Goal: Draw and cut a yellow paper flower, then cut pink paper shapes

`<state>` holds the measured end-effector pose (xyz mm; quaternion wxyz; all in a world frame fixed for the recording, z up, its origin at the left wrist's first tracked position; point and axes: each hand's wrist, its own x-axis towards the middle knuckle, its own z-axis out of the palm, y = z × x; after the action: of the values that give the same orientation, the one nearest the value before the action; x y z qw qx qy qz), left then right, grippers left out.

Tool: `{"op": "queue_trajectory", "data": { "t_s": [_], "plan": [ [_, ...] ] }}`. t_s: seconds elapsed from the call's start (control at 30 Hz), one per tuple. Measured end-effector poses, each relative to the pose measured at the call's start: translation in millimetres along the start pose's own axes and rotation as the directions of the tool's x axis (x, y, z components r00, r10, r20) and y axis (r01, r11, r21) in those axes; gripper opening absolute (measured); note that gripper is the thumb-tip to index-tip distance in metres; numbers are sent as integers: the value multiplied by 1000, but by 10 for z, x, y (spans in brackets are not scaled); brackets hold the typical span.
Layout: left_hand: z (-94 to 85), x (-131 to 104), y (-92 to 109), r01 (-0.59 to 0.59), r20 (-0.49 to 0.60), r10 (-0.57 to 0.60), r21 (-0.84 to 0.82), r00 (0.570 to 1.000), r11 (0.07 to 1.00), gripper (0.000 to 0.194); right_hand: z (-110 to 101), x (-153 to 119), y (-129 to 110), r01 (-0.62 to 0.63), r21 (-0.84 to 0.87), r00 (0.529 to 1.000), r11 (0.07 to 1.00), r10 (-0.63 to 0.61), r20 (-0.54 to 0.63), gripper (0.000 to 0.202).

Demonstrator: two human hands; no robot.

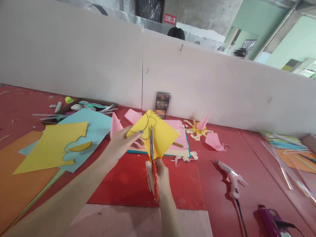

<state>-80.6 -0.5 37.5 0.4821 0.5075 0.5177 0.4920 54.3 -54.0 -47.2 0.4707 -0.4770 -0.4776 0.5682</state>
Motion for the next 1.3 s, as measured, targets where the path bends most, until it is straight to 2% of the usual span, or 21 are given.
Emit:
{"op": "queue_trajectory", "data": {
  "t_s": [0.13, 0.3, 0.47, 0.8, 0.97, 1.3],
  "plan": [
    [49, -5, -73, -5, -100, -2, -63, 995, 998, 29, 4, -2, 13, 6, -15, 1000, 1000, -6, 12, 44],
    [62, -8, -121, -21, -150, 9, -78, 989, 997, 34, 22, -15, -16, 13, -42, 1000, 999, -13, 13, 43],
    [116, -46, -161, -81, -99, 88, 77, 991, 994, 29, 31, -10, -34, 3, -16, 1000, 1000, -3, 1, 43],
    [73, -21, -164, -110, -44, 114, 84, 992, 990, 29, 23, -1, 36, 39, 24, 996, 999, -40, 76, 40],
    [85, -62, -153, -146, -15, 152, 185, 988, 972, 27, -2, 20, 66, 110, 42, 986, 993, -115, 121, 41],
    [71, -68, -125, -174, 33, 172, 290, 985, 941, 31, -27, 46, 123, 125, 58, 988, 991, -129, 85, 38]
  ]
}}
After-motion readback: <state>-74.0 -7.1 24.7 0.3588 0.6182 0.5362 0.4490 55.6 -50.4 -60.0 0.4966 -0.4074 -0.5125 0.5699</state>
